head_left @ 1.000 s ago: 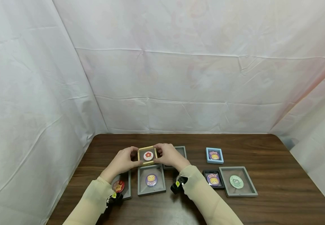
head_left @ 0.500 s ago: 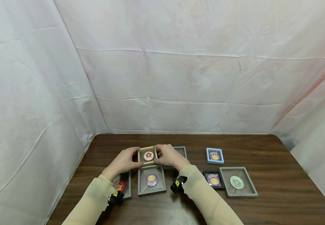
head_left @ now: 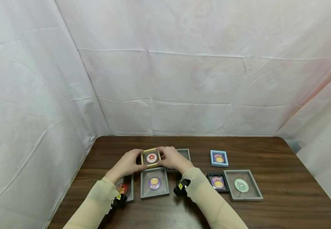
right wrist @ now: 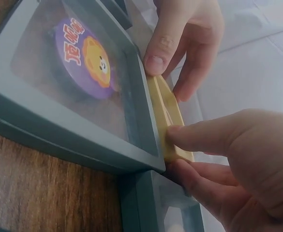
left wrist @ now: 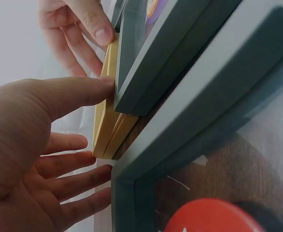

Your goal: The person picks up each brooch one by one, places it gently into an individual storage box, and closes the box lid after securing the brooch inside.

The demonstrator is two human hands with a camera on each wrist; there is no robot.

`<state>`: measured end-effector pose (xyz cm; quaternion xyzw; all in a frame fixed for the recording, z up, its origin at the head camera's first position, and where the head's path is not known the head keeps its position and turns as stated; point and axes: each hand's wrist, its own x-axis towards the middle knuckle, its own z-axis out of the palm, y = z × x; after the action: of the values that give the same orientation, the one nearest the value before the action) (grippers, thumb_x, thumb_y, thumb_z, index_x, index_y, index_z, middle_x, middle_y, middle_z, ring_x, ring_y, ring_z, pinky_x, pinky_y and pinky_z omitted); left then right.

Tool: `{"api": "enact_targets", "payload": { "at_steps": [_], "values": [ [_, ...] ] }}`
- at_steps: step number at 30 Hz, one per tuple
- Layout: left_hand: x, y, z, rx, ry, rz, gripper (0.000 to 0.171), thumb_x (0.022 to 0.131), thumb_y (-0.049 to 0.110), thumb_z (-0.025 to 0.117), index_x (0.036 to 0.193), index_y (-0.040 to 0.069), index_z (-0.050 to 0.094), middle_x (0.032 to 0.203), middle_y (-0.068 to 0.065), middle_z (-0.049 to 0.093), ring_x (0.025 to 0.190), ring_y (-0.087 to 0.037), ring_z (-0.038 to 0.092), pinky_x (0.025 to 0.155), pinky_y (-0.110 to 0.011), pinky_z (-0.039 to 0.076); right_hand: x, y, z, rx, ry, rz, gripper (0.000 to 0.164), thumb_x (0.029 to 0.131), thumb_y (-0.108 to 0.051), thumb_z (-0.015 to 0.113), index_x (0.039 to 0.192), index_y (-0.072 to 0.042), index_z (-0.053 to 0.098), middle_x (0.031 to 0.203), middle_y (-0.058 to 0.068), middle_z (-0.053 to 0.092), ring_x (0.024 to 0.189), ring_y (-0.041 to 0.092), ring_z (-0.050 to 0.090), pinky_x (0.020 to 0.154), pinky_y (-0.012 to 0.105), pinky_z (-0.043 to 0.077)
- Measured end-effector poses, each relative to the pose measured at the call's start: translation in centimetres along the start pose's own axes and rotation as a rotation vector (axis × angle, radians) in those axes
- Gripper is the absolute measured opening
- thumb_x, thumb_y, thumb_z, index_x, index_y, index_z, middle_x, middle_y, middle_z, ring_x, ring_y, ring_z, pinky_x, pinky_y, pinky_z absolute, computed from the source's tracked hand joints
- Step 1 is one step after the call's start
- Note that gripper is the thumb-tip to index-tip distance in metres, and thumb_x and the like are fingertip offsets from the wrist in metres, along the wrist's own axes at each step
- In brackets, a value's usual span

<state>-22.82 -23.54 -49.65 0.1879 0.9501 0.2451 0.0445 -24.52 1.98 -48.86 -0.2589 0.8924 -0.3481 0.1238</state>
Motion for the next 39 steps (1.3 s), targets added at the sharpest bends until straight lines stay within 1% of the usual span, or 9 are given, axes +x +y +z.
{"api": "enact_targets", "payload": {
  "at_steps": [6,9,14,21,28,34,36,39],
  "values": [
    [-0.04,0.11,-0.12,0.005,-0.002,-0.010,0.079,0.090,0.038,0.091,0.149,-0.006,0.060,0.149,-0.025,0.062,0.132,-0.042,0.063,0.109,-0.059,0.051,0.10,0.09,0.05,-0.013,0.009,-0.003,0.063,0.097,-0.008,0.084,0.153,0.003,0.057,0.128,0.019,0.074,0.108,0.028,0.077,0.088,0.034,0.063],
    [0.05,0.10,-0.20,0.011,-0.006,-0.013,0.081,0.090,0.038,0.091,0.150,-0.006,0.059,0.147,-0.025,0.063,0.127,-0.040,0.065,0.106,-0.058,0.053,0.16,0.08,0.13,-0.017,0.015,-0.005,0.062,0.097,-0.007,0.084,0.152,0.003,0.058,0.126,0.019,0.075,0.108,0.028,0.077,0.088,0.036,0.063],
    [0.13,0.20,-0.23,0.020,-0.010,-0.019,0.082,0.089,0.038,0.093,0.150,-0.006,0.059,0.146,-0.023,0.064,0.119,-0.035,0.068,0.100,-0.055,0.056,0.22,0.19,0.34,-0.005,0.015,0.004,0.061,0.097,-0.007,0.085,0.152,0.001,0.059,0.126,0.017,0.075,0.108,0.027,0.077,0.088,0.034,0.063],
    [0.22,0.19,-0.01,0.013,-0.015,-0.027,0.083,0.089,0.039,0.093,0.151,-0.005,0.058,0.147,-0.022,0.063,0.121,-0.034,0.068,0.101,-0.054,0.056,0.13,0.33,0.41,0.003,0.014,0.021,0.064,0.097,-0.008,0.085,0.154,0.001,0.057,0.128,0.017,0.074,0.109,0.027,0.077,0.087,0.034,0.063],
    [0.55,0.05,0.06,0.033,-0.025,0.005,0.081,0.090,0.037,0.092,0.150,-0.007,0.058,0.145,-0.023,0.065,0.122,-0.036,0.067,0.105,-0.057,0.053,0.02,0.31,0.42,0.001,0.010,0.036,0.064,0.098,-0.009,0.084,0.155,0.000,0.056,0.129,0.016,0.073,0.111,0.026,0.076,0.089,0.035,0.063],
    [0.57,-0.16,0.09,0.023,-0.040,0.032,0.080,0.092,0.034,0.091,0.152,-0.005,0.057,0.146,-0.022,0.065,0.126,-0.038,0.067,0.105,-0.057,0.054,-0.12,0.40,0.59,-0.036,0.017,0.030,0.065,0.097,-0.013,0.086,0.154,0.000,0.057,0.130,0.014,0.073,0.109,0.023,0.076,0.088,0.032,0.062],
    [0.59,-0.19,0.06,0.019,-0.044,0.043,0.078,0.092,0.032,0.091,0.152,-0.005,0.057,0.147,-0.022,0.065,0.128,-0.038,0.067,0.106,-0.057,0.054,-0.18,0.39,0.65,-0.043,0.027,0.023,0.065,0.096,-0.013,0.086,0.153,0.001,0.058,0.130,0.015,0.073,0.108,0.023,0.076,0.087,0.031,0.062],
    [0.65,-0.17,-0.04,0.020,-0.051,0.057,0.077,0.092,0.031,0.091,0.152,-0.005,0.057,0.150,-0.023,0.063,0.133,-0.041,0.064,0.110,-0.059,0.052,-0.28,0.27,0.70,-0.025,0.043,0.022,0.059,0.095,-0.012,0.087,0.147,0.001,0.063,0.126,0.015,0.074,0.107,0.024,0.077,0.085,0.031,0.063]
  ]
}}
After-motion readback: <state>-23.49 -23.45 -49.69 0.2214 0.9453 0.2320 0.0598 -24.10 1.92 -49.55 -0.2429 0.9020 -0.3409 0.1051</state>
